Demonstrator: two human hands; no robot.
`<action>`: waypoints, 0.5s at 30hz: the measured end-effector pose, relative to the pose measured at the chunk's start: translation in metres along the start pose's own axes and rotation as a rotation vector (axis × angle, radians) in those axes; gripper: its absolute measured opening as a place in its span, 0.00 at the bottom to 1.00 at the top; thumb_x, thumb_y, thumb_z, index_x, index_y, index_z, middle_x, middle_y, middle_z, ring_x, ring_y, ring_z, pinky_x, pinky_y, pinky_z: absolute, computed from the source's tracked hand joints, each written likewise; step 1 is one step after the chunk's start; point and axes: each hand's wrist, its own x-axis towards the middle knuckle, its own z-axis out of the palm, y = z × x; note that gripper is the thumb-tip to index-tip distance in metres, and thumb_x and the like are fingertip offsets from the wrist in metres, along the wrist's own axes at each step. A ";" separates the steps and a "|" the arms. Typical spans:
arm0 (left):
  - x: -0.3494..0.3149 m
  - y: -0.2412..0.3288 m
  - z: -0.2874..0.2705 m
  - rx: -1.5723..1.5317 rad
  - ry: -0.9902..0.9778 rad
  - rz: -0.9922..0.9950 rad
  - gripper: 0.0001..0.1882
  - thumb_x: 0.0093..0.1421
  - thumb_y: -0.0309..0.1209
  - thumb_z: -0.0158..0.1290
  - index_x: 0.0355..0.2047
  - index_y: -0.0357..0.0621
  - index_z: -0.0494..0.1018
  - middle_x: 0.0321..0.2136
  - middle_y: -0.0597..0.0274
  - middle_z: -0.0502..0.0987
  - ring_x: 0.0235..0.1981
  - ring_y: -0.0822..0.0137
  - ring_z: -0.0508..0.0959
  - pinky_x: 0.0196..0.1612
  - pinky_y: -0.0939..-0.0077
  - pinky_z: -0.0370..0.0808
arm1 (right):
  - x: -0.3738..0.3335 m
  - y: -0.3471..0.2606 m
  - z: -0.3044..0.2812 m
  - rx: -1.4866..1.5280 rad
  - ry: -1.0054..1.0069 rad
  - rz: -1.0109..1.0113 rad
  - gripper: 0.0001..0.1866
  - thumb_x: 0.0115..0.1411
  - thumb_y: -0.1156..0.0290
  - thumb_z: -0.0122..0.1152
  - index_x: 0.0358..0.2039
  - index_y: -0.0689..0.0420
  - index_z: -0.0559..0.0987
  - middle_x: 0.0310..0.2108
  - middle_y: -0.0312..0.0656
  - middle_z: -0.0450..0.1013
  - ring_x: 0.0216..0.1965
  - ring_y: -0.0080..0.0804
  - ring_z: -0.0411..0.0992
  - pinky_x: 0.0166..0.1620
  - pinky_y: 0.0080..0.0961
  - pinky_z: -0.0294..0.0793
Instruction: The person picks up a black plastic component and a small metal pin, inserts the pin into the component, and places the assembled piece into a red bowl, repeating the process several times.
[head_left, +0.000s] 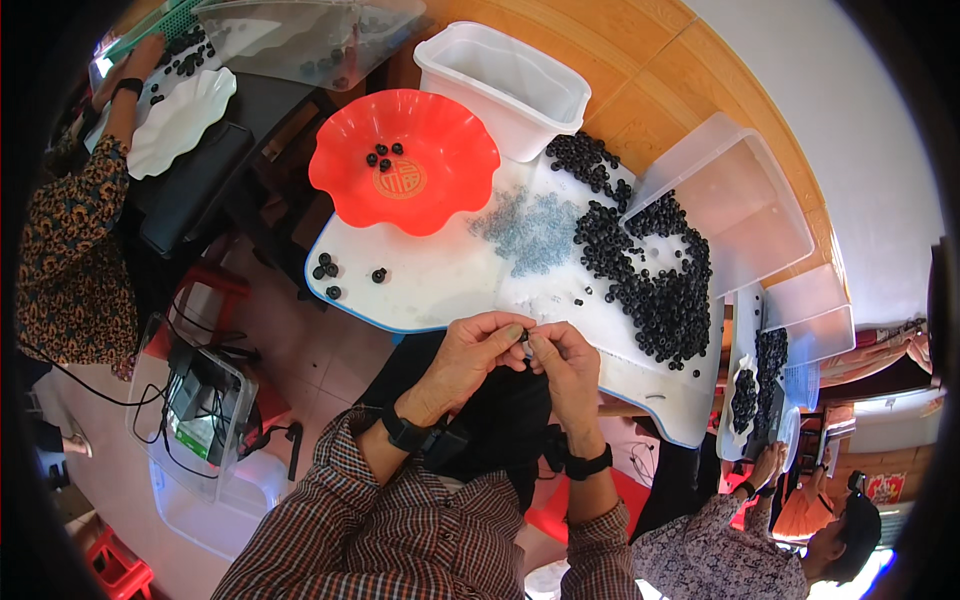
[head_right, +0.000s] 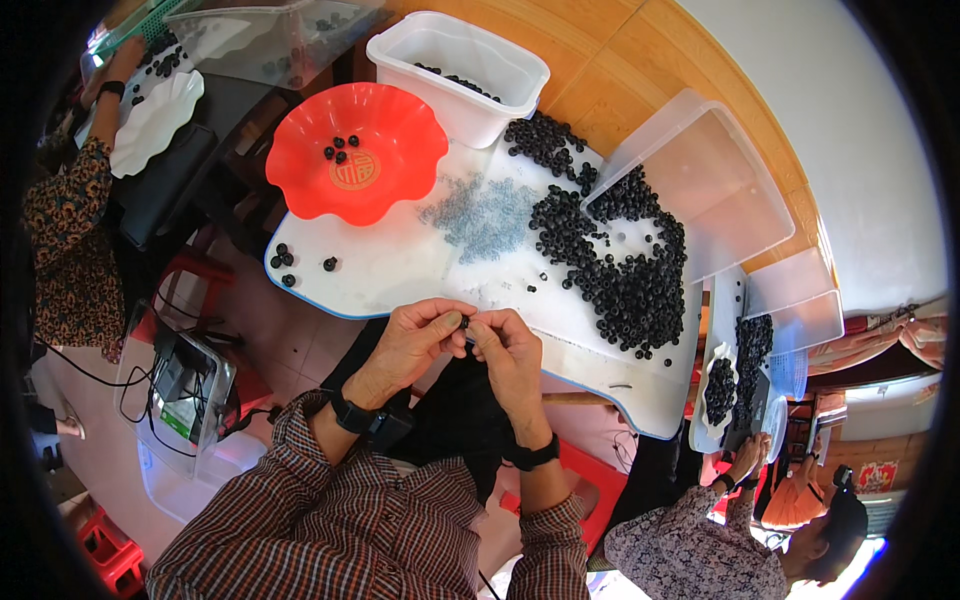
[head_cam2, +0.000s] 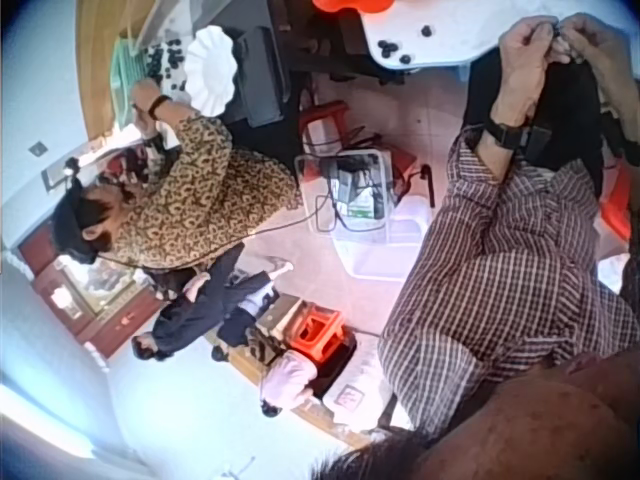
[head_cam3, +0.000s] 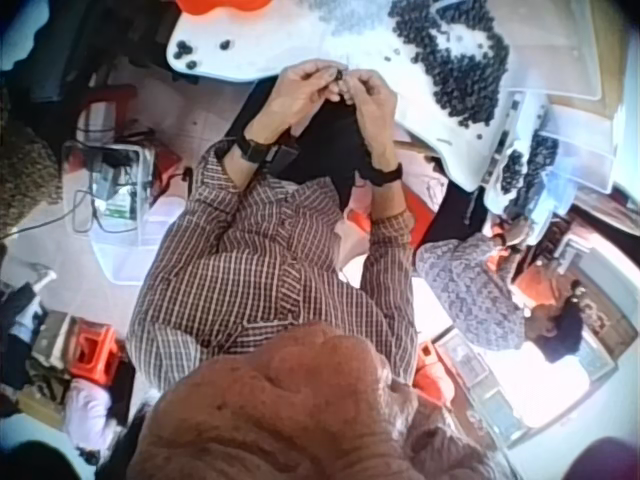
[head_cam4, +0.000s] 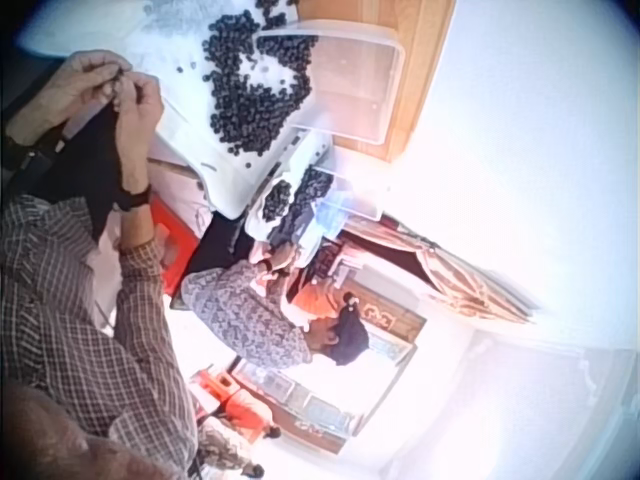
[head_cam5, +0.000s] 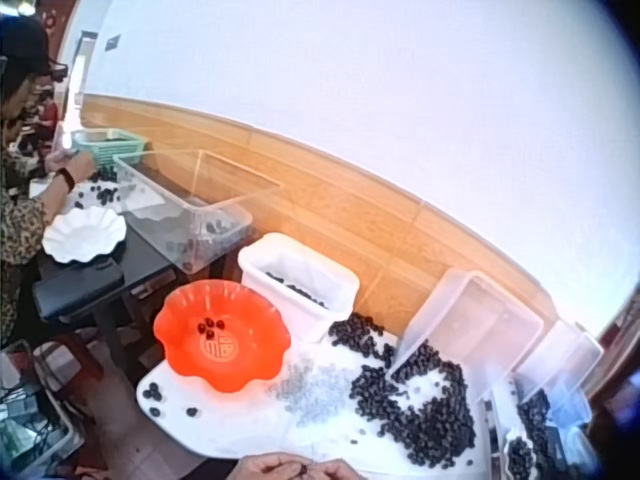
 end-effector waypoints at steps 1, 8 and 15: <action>0.000 -0.001 -0.001 0.014 0.000 0.001 0.13 0.67 0.26 0.47 0.48 0.33 0.73 0.29 0.62 0.77 0.29 0.74 0.77 0.36 0.80 0.79 | 0.000 -0.001 0.000 0.006 -0.008 -0.004 0.05 0.63 0.74 0.59 0.36 0.62 0.76 0.28 0.33 0.73 0.26 0.14 0.67 0.31 0.12 0.68; 0.000 -0.002 0.001 0.041 -0.007 -0.005 0.12 0.67 0.26 0.48 0.47 0.34 0.74 0.29 0.64 0.75 0.29 0.76 0.76 0.36 0.82 0.78 | -0.002 0.004 0.004 0.008 0.030 -0.042 0.06 0.62 0.73 0.60 0.36 0.62 0.76 0.27 0.33 0.74 0.26 0.15 0.67 0.32 0.12 0.69; 0.000 -0.001 -0.002 -0.098 -0.016 -0.039 0.13 0.67 0.26 0.48 0.48 0.32 0.73 0.29 0.61 0.77 0.28 0.73 0.77 0.36 0.80 0.78 | -0.002 0.008 0.001 0.184 0.066 -0.009 0.06 0.62 0.73 0.61 0.35 0.61 0.77 0.28 0.33 0.75 0.25 0.15 0.68 0.30 0.12 0.69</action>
